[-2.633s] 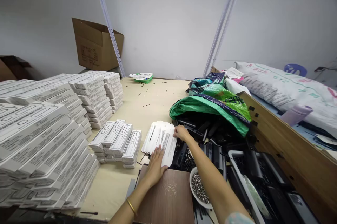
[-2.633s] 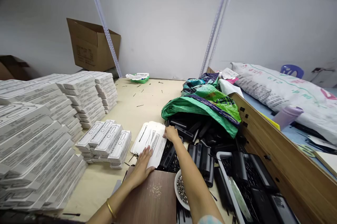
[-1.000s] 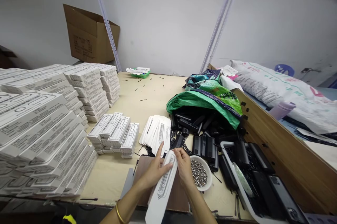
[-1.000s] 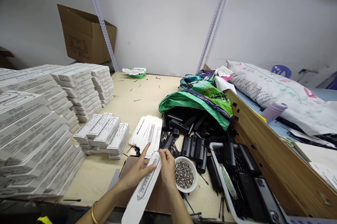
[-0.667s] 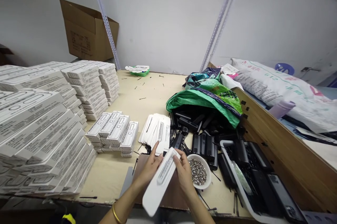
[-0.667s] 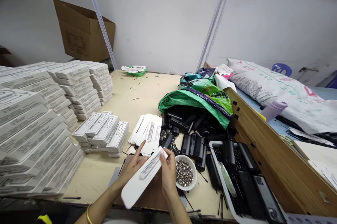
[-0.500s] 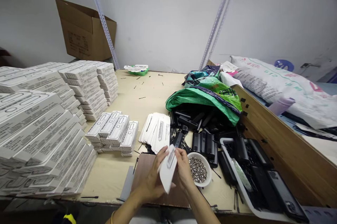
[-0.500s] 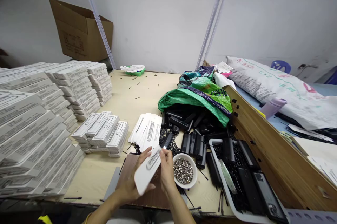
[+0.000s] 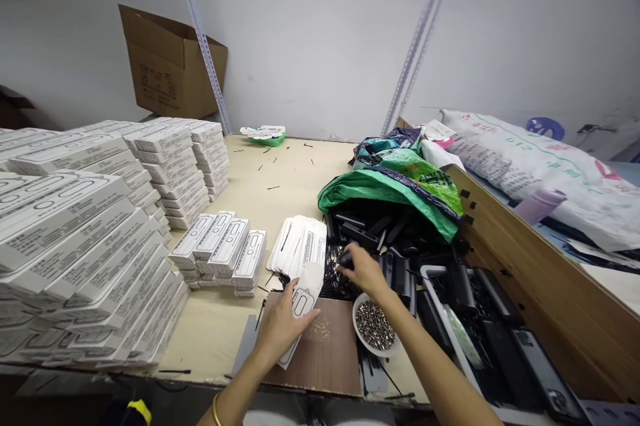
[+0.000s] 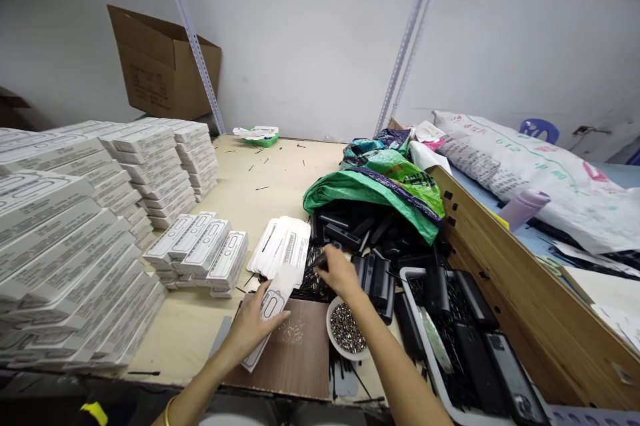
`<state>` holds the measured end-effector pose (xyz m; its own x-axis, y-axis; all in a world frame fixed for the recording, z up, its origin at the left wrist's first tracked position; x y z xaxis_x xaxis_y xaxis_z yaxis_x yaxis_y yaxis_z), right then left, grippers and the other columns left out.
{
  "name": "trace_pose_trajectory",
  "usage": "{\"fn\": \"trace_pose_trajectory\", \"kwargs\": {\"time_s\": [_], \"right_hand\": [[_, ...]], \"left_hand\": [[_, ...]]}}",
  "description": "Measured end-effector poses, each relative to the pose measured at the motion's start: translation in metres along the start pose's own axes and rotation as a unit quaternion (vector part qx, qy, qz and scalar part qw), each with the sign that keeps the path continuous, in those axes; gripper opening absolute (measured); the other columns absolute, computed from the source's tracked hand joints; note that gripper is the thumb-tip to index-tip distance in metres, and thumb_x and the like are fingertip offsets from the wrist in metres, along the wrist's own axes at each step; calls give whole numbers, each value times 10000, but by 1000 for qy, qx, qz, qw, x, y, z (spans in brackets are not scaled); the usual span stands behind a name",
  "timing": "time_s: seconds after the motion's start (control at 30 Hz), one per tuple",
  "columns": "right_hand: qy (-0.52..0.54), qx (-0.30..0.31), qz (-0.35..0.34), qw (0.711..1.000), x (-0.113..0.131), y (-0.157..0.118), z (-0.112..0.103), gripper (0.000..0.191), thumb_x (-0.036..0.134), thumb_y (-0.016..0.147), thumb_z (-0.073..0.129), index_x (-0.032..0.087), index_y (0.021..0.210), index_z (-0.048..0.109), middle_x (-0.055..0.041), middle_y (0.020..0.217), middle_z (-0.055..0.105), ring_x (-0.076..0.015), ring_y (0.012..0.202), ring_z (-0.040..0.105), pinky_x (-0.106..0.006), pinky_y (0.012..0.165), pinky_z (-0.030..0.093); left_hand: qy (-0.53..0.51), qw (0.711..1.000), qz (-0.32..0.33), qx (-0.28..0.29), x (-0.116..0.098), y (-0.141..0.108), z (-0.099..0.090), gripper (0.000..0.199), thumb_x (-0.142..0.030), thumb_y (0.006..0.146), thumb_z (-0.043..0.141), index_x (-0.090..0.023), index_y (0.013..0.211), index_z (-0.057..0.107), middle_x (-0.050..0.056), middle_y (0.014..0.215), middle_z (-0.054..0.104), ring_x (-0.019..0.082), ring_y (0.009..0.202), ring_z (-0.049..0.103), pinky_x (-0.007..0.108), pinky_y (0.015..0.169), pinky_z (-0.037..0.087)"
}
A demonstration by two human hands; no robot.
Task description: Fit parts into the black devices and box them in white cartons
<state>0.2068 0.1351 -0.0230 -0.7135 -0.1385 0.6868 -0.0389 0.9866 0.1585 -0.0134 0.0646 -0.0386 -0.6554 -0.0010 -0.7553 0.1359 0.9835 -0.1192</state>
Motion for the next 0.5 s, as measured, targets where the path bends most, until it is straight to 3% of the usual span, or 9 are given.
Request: {"fn": "trace_pose_trajectory", "kwargs": {"time_s": [0.1, 0.17, 0.23, 0.3, 0.4, 0.5], "right_hand": [[95, -146, 88, 981, -4, -12, -38, 441, 491, 842, 515, 207, 1172, 444, -79, 975, 632, -230, 806, 622, -351, 683, 486], [168, -184, 101, 963, 8, -22, -42, 470, 551, 788, 569, 221, 1109, 473, -46, 901, 637, -214, 725, 622, -309, 604, 478], [133, -101, 49, 985, 33, -20, -24, 357, 537, 780, 595, 226, 950, 546, -25, 860, 636, -196, 736, 613, -291, 648, 471], [57, -3, 9, 998, 44, -16, 0, 293, 473, 876, 484, 213, 782, 581, -29, 854, 634, -177, 791, 600, -278, 729, 450], [-5, 38, 31, 999, 24, -7, 20, 276, 311, 912, 428, 187, 733, 597, -64, 862, 625, -193, 860, 572, -297, 770, 414], [-26, 64, 44, 997, 0, -1, 39, 63, 128, 753, 586, 179, 719, 599, -67, 852, 620, -220, 903, 551, -307, 770, 394]], "left_hand": [[26, 999, 15, 16, -12, 2, 6, 724, -396, 719, 630, -138, 1356, 402, 163, 1344, 507, 317, 1236, 466, 428, 1007, 374], [33, 999, 40, 16, -26, 5, 8, 690, -332, 729, 605, -143, 1360, 398, 145, 1342, 509, 293, 1233, 473, 409, 1014, 376], [33, 997, 70, -2, -40, 7, 7, 653, -266, 732, 576, -154, 1352, 404, 127, 1314, 532, 267, 1202, 503, 391, 1005, 391], [24, 996, 80, -26, -45, 7, 2, 637, -244, 729, 570, -150, 1339, 412, 123, 1297, 545, 249, 1183, 519, 377, 999, 402], [-6, 996, 69, -61, -41, 4, -8, 654, -292, 743, 581, -156, 1353, 390, 124, 1335, 519, 240, 1212, 503, 377, 1023, 387], [-39, 994, 69, -69, -37, 0, -12, 692, -320, 749, 588, -170, 1383, 355, 122, 1371, 491, 241, 1237, 487, 378, 1041, 374]]}}
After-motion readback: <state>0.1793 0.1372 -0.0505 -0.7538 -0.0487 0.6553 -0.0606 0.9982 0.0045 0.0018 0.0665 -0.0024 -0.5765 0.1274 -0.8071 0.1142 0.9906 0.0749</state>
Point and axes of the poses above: each hand's wrist, its own y-axis towards the middle knuckle, its own z-axis out of the palm, x = y × z, the point moved 9 cm from there along y, towards the middle knuckle
